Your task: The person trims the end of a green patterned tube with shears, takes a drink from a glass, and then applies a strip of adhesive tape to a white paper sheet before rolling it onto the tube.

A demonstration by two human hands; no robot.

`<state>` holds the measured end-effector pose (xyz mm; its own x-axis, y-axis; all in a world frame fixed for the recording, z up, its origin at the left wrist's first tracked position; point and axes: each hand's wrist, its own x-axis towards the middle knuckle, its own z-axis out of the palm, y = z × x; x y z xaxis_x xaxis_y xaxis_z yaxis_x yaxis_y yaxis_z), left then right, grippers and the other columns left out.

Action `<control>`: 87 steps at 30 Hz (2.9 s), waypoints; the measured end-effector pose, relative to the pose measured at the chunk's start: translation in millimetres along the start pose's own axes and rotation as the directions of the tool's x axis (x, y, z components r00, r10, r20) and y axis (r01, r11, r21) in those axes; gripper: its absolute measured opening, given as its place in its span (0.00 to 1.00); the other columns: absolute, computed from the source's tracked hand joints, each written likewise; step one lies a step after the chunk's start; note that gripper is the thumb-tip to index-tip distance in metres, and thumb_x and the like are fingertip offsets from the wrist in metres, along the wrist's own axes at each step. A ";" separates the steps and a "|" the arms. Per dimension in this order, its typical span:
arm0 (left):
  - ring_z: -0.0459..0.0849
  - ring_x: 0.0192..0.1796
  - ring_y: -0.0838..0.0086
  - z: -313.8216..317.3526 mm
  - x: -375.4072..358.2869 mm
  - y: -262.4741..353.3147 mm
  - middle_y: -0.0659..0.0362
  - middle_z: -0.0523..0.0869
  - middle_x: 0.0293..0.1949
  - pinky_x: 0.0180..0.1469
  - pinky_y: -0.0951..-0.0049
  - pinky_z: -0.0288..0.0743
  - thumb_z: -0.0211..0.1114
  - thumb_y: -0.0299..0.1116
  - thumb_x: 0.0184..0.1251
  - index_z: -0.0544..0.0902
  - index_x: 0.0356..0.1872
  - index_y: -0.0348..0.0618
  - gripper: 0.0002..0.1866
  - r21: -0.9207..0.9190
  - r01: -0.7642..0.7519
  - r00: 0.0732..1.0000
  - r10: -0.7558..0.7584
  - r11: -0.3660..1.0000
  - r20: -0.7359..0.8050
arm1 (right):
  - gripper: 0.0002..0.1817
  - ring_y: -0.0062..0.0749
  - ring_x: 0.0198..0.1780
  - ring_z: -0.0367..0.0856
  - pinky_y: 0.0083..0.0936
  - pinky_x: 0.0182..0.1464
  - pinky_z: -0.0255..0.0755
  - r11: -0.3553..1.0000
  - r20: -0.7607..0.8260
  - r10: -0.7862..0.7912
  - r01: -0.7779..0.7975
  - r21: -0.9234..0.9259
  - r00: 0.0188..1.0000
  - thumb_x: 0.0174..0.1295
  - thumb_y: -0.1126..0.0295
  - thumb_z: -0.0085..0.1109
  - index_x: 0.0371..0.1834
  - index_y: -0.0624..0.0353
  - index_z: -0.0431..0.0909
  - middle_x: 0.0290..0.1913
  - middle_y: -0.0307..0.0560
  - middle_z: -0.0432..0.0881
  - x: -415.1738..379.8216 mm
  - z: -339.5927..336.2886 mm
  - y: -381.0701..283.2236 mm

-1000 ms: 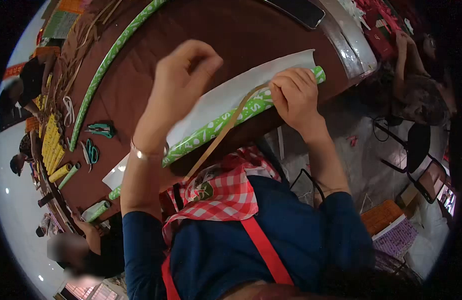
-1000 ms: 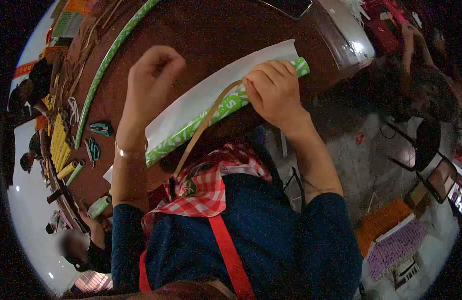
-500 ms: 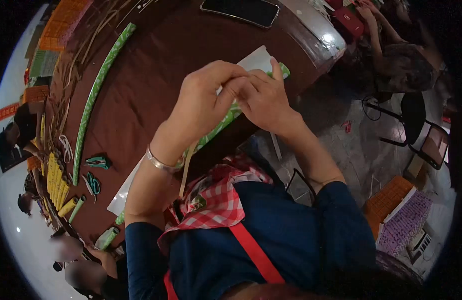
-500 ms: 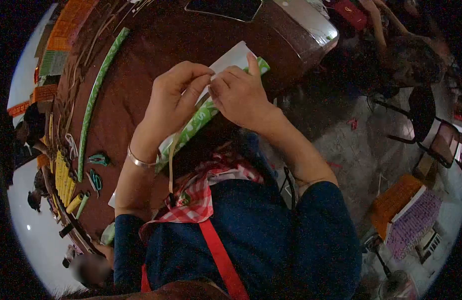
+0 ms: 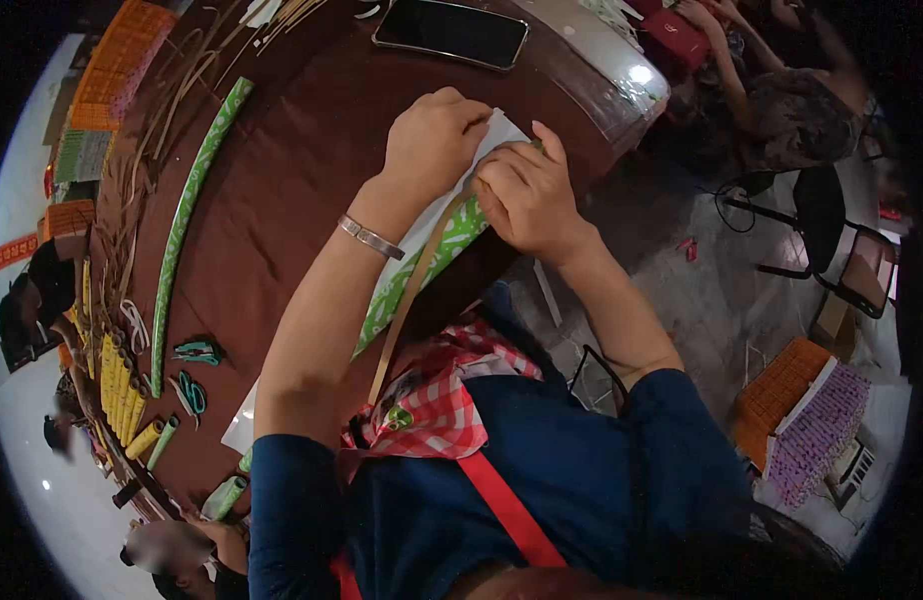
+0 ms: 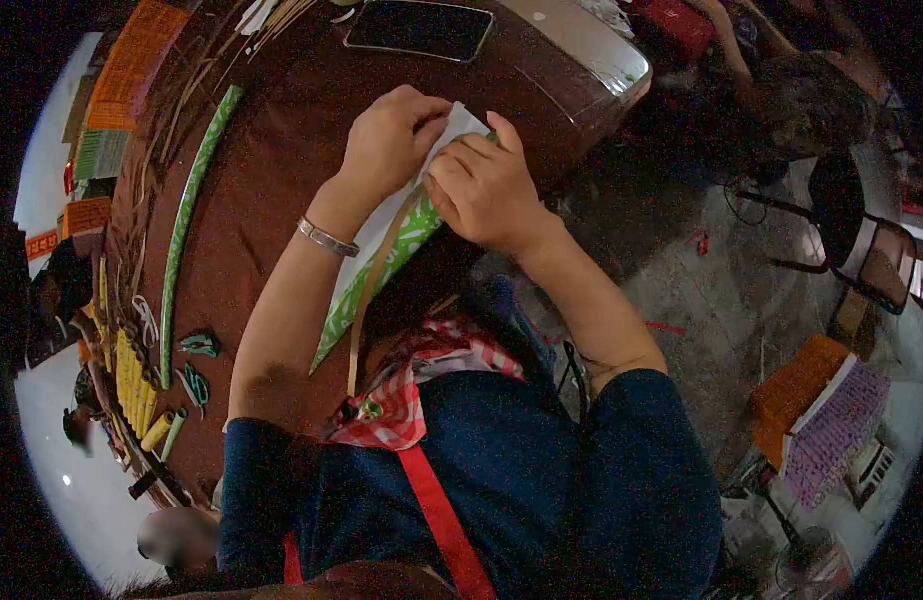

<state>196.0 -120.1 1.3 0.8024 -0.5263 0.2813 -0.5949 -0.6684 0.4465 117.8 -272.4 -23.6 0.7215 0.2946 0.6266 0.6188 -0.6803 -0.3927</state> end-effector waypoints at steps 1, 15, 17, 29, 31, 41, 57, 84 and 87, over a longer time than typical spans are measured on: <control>0.84 0.41 0.61 2.7 4.5 0.1 0.58 0.85 0.35 0.43 0.63 0.81 0.67 0.33 0.60 0.89 0.38 0.48 0.07 -0.020 0.015 1.000 -0.015 1.000 -0.017 | 0.07 0.39 0.42 0.81 0.53 0.66 0.58 1.000 -0.001 0.003 -0.003 -0.004 1.000 0.62 0.66 0.63 0.32 0.55 0.76 0.34 0.43 0.82 0.6 -0.4 -0.1; 0.86 0.36 0.56 10.9 20.5 0.0 0.52 0.86 0.33 0.39 0.60 0.81 0.69 0.37 0.58 0.88 0.34 0.46 0.07 -0.060 -0.002 0.999 0.000 0.998 -0.045 | 0.07 0.40 0.44 0.82 0.56 0.67 0.56 1.000 0.030 0.025 -0.026 0.017 0.999 0.64 0.65 0.62 0.34 0.56 0.77 0.35 0.46 0.83 0.0 -0.9 0.3; 0.86 0.36 0.55 13.3 20.0 0.9 0.52 0.86 0.33 0.40 0.59 0.81 0.69 0.36 0.59 0.88 0.34 0.46 0.07 -0.060 0.024 0.998 -0.027 0.998 -0.049 | 0.05 0.39 0.43 0.82 0.51 0.67 0.56 1.000 0.009 0.022 -0.022 0.008 1.000 0.61 0.67 0.62 0.34 0.55 0.77 0.35 0.44 0.83 0.1 -1.0 0.3; 0.86 0.37 0.54 14.0 20.1 -1.5 0.51 0.86 0.33 0.41 0.57 0.81 0.67 0.35 0.60 0.87 0.35 0.45 0.07 -0.076 0.009 0.999 -0.013 0.997 -0.046 | 0.04 0.39 0.41 0.80 0.47 0.63 0.59 0.999 0.007 0.030 -0.031 0.012 1.000 0.60 0.68 0.61 0.34 0.55 0.77 0.35 0.42 0.82 1.2 -1.8 -0.5; 0.85 0.37 0.54 17.0 20.0 -3.3 0.51 0.86 0.33 0.40 0.58 0.81 0.67 0.35 0.60 0.87 0.35 0.45 0.07 -0.084 -0.004 0.997 -0.003 0.996 -0.079 | 0.04 0.39 0.41 0.80 0.47 0.62 0.59 0.999 -0.002 0.032 -0.032 0.017 0.999 0.61 0.69 0.61 0.33 0.56 0.77 0.35 0.42 0.82 1.1 -1.7 -0.6; 0.86 0.37 0.55 15.5 18.6 -1.2 0.51 0.85 0.33 0.41 0.59 0.81 0.68 0.35 0.61 0.87 0.35 0.44 0.07 -0.115 0.008 0.996 -0.018 0.993 -0.083 | 0.08 0.40 0.41 0.80 0.50 0.62 0.58 1.000 0.027 0.026 -0.026 -0.012 0.999 0.66 0.64 0.58 0.37 0.57 0.79 0.36 0.46 0.82 -2.0 0.4 0.6; 0.85 0.36 0.53 10.4 21.1 2.4 0.51 0.84 0.34 0.40 0.57 0.80 0.68 0.33 0.61 0.84 0.34 0.40 0.07 -0.161 0.064 0.994 -0.076 0.985 -0.075 | 0.08 0.39 0.41 0.80 0.47 0.61 0.58 1.000 0.022 0.031 -0.031 -0.004 0.999 0.65 0.64 0.58 0.35 0.56 0.79 0.34 0.44 0.82 -0.9 2.1 2.1; 0.87 0.46 0.52 -35.3 1.9 -10.9 0.45 0.88 0.41 0.48 0.63 0.80 0.58 0.30 0.69 0.83 0.47 0.37 0.12 -0.286 0.255 0.967 -0.243 0.924 0.078 | 0.02 0.36 0.42 0.81 0.42 0.62 0.58 0.999 -0.002 0.025 -0.025 0.045 1.000 0.62 0.71 0.60 0.34 0.54 0.77 0.35 0.40 0.83 0.5 -3.0 1.1; 0.88 0.44 0.53 -21.0 7.6 -8.8 0.45 0.88 0.41 0.47 0.63 0.80 0.58 0.34 0.70 0.83 0.48 0.36 0.13 -0.361 0.279 0.959 -0.242 0.890 0.144 | 0.02 0.36 0.42 0.81 0.43 0.62 0.58 0.999 0.005 0.018 -0.018 0.036 1.000 0.61 0.71 0.60 0.34 0.55 0.77 0.35 0.40 0.83 -0.7 -1.4 2.6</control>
<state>208.3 -107.2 17.3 0.9072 -0.4189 0.0393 -0.2888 -0.5521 0.7821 118.4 -275.3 -24.2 0.7340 0.2857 0.6162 0.6165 -0.6608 -0.4280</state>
